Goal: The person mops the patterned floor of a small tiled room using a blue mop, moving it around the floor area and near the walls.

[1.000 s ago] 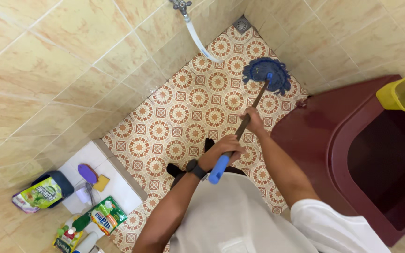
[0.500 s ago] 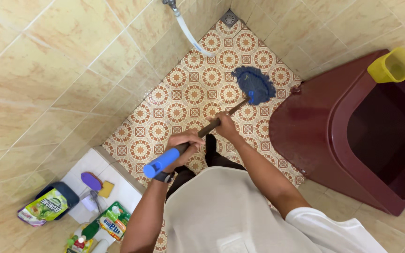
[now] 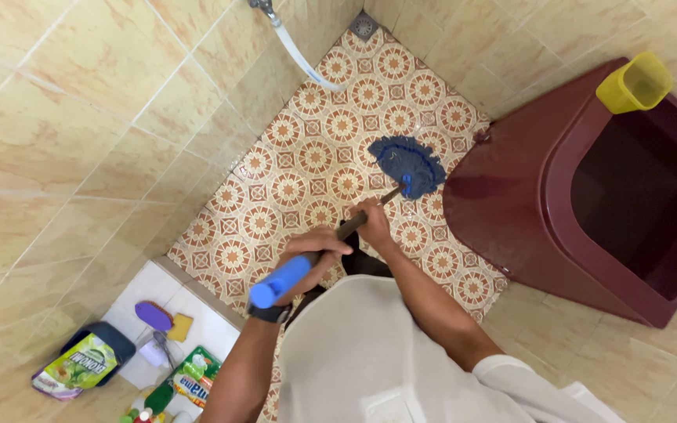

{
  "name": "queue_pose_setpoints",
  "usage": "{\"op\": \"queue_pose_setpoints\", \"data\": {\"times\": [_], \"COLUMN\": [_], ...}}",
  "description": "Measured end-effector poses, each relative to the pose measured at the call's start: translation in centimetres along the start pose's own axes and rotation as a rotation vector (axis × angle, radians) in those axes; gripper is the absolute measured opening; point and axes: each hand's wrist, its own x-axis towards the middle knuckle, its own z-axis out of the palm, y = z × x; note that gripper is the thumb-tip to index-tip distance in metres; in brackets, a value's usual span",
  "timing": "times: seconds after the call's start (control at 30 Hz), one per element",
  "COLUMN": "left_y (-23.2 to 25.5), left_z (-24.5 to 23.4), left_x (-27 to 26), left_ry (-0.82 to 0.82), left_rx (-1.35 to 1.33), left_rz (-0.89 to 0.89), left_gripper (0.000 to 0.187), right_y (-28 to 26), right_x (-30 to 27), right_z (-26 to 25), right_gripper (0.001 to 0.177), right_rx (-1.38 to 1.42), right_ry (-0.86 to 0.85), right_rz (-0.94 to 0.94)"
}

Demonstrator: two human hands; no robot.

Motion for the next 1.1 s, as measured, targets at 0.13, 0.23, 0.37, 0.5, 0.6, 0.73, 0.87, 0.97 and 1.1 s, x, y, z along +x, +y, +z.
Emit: {"op": "queue_pose_setpoints", "data": {"times": [0.13, 0.23, 0.37, 0.5, 0.6, 0.73, 0.87, 0.97, 1.1], "left_y": [-0.2, 0.7, 0.0, -3.2, -6.0, -7.5, -7.5, -7.2, -6.5], "left_z": [3.2, 4.8, 6.1, 8.6, 10.2, 11.4, 10.6, 8.6, 5.6], "left_x": [3.0, 3.8, 5.7, 7.5, 9.0, 8.9, 7.6, 5.9, 4.1], "left_ry": [-0.042, -0.139, -0.208, -0.187, -0.302, -0.416, -0.274, -0.204, -0.049], "left_rx": [0.065, 0.075, 0.022, 0.033, -0.002, 0.014, -0.054, -0.07, 0.017], "left_rz": [0.125, 0.055, 0.093, 0.074, 0.11, 0.099, 0.144, 0.091, 0.042], "left_gripper": [0.022, 0.02, 0.016, 0.017, 0.019, 0.021, 0.021, 0.022, 0.024], "right_y": [4.0, 5.8, 7.8, 10.4, 12.0, 12.8, 12.2, 11.0, 7.9], "right_x": [1.0, 0.2, 2.6, 4.8, 7.0, 8.1, 6.8, 6.2, 5.2], "right_z": [-1.4, -2.9, -4.3, -7.4, -9.9, -11.9, -10.4, -8.3, -5.6], "right_gripper": [0.016, 0.018, 0.024, 0.011, 0.025, 0.013, 0.005, 0.01, 0.024], "right_rx": [0.008, -0.011, -0.023, 0.105, -0.113, 1.201, 0.806, 0.27, -0.144], "right_ry": [0.072, 0.212, 0.197, 0.222, 0.208, 0.078, 0.011, -0.103, -0.144], "right_rz": [-0.037, -0.034, 0.055, -0.091, -0.078, 0.837, 0.595, 0.226, 0.189]}}
